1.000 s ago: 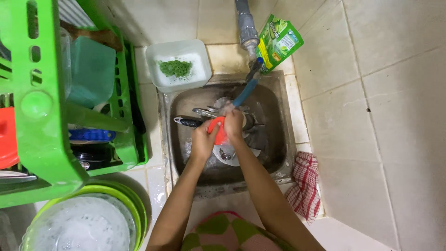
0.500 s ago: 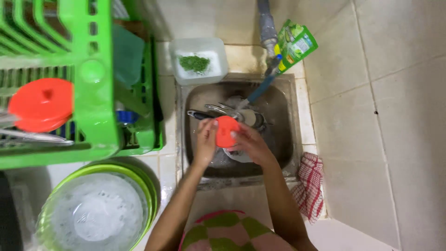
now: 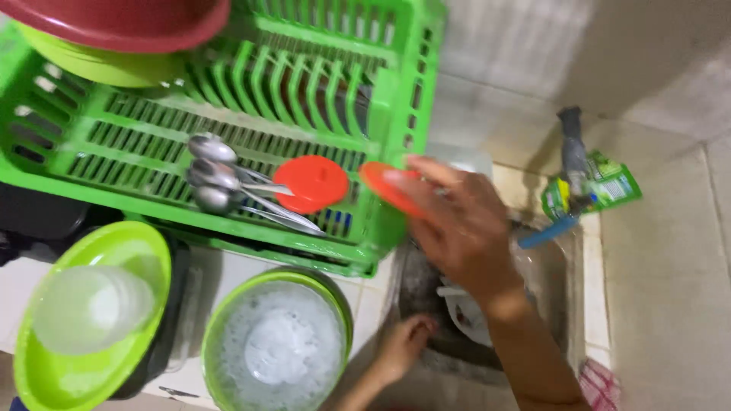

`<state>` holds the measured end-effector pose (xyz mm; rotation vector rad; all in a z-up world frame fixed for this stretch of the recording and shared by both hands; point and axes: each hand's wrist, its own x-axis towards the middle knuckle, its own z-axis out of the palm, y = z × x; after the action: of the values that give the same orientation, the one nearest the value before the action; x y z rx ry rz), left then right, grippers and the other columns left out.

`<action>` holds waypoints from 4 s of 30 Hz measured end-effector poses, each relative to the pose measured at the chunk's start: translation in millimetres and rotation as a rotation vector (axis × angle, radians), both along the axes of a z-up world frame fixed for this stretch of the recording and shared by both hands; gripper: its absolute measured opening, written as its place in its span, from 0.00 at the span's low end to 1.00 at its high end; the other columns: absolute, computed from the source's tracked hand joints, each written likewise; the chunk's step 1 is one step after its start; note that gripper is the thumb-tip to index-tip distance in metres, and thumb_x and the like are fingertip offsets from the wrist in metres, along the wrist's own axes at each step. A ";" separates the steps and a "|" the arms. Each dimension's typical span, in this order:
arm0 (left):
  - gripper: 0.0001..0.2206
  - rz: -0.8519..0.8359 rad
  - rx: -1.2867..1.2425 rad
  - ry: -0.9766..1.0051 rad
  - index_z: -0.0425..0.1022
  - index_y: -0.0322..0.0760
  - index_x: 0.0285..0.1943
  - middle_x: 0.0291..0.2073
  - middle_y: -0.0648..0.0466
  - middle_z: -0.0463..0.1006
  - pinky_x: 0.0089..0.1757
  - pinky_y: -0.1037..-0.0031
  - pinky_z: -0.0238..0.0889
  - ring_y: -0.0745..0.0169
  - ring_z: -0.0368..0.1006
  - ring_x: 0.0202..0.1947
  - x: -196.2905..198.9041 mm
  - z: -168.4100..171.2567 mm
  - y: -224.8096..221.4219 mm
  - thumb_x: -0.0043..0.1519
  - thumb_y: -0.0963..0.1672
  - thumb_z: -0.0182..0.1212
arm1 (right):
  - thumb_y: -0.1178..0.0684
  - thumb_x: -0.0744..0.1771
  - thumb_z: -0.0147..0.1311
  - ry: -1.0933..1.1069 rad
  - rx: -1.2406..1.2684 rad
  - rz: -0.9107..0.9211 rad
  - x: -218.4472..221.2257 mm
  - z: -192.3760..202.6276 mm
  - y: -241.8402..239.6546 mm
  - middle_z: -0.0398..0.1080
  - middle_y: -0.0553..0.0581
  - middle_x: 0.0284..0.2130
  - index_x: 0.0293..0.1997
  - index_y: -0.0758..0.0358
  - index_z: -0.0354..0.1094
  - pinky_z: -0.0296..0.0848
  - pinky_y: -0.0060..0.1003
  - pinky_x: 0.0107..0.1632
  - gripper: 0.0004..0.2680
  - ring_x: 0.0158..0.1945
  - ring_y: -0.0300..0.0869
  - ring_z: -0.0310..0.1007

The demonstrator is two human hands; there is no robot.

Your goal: Wash kitchen utensils and dishes by hand in a sink.

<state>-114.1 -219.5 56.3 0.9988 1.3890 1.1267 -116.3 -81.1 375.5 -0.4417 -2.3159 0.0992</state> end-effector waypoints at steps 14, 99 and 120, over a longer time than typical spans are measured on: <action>0.12 0.046 0.221 -0.090 0.74 0.29 0.57 0.46 0.46 0.80 0.49 0.69 0.67 0.57 0.77 0.49 -20.2 6.0 2.6 0.71 0.42 0.52 | 0.39 0.65 0.60 -0.350 0.008 0.140 -54.2 -9.5 -14.1 0.69 0.61 0.60 0.61 0.65 0.67 0.52 0.59 0.70 0.23 0.67 0.50 0.64; 0.35 -0.067 -0.217 0.352 0.73 0.17 0.36 0.32 0.29 0.77 0.38 0.43 0.67 0.29 0.78 0.30 132.1 -160.1 247.0 0.78 0.54 0.30 | 0.59 0.70 0.53 1.184 -1.605 -0.363 201.6 -380.4 129.3 0.73 0.59 0.37 0.47 0.74 0.64 0.68 0.32 0.39 0.06 0.36 0.39 0.71; 0.18 -0.029 0.068 0.303 0.68 0.26 0.59 0.36 0.28 0.78 0.37 0.47 0.69 0.33 0.79 0.36 127.7 -156.1 208.0 0.72 0.46 0.40 | 0.54 0.73 0.48 1.114 -1.593 -0.447 181.2 -353.2 129.0 0.66 0.47 0.23 0.32 0.62 0.59 0.63 0.26 0.24 0.11 0.21 0.32 0.64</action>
<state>13.7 -11.5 -99.8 1.2750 1.5772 1.0365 64.9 47.9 22.3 -1.2021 -0.6103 1.5303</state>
